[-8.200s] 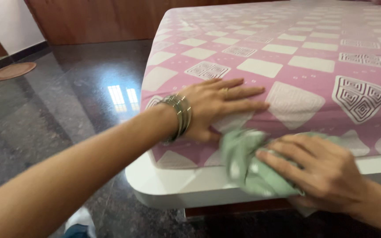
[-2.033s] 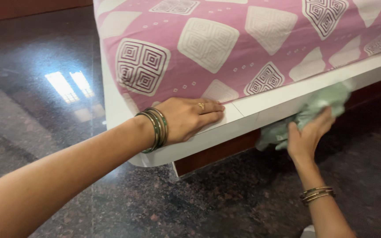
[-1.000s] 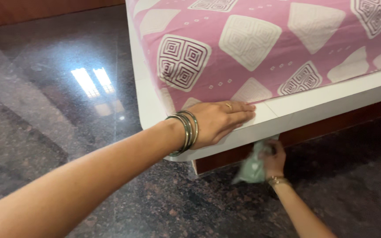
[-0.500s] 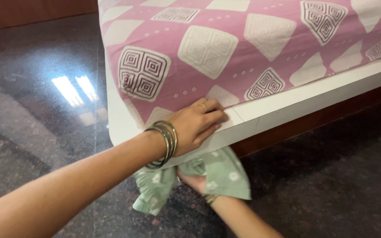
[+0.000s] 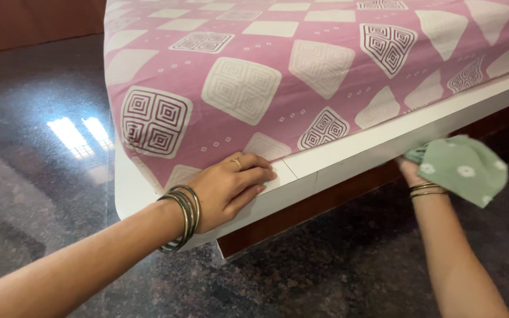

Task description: The person wipes the side and edge of a mattress with a light green cloth. They smooth the fitted sheet over the mattress edge while continuing to wipe the white side panel along the length of the bed.

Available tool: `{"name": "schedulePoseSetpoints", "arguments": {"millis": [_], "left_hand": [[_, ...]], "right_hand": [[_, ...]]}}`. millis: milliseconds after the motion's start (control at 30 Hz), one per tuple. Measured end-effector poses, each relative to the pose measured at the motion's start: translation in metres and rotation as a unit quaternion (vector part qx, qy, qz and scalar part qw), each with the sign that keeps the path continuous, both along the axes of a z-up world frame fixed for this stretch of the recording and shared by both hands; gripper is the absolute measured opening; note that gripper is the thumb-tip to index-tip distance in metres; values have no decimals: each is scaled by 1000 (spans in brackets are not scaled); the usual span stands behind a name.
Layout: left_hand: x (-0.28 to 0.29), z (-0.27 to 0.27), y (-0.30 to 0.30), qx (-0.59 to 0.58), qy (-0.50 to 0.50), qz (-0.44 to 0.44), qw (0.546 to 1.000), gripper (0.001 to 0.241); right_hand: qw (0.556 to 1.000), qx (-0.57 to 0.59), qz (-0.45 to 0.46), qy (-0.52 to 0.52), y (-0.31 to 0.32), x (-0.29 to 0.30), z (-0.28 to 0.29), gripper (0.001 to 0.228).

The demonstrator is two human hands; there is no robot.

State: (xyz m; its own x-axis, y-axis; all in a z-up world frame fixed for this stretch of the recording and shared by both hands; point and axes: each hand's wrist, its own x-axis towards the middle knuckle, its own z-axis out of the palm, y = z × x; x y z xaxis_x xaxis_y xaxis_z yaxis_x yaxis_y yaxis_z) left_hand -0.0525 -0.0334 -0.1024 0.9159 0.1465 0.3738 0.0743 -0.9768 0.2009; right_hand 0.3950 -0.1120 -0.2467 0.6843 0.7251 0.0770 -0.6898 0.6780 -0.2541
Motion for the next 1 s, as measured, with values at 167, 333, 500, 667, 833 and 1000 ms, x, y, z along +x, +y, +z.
{"name": "schedulePoseSetpoints", "arguments": {"millis": [167, 333, 500, 667, 833, 1000], "left_hand": [[2, 1, 0, 14, -10, -7, 1000, 29], [4, 3, 2, 22, -22, -20, 999, 30], [5, -4, 3, 24, -21, -7, 999, 28], [4, 0, -1, 32, -24, -15, 999, 29], [10, 7, 2, 38, -37, -15, 998, 29], [6, -3, 1, 20, -48, -20, 998, 27]], "right_hand": [[995, -34, -72, -52, -9, -45, -35, 79], [974, -91, -161, -132, 25, -176, -83, 66], [825, -330, -259, -379, 101, -358, -134, 80], [716, -364, -345, -485, 121, -407, -197, 89], [969, -215, -87, 88, 133, -356, -229, 84], [514, -513, -436, -532, 173, -303, -231, 81]]}}
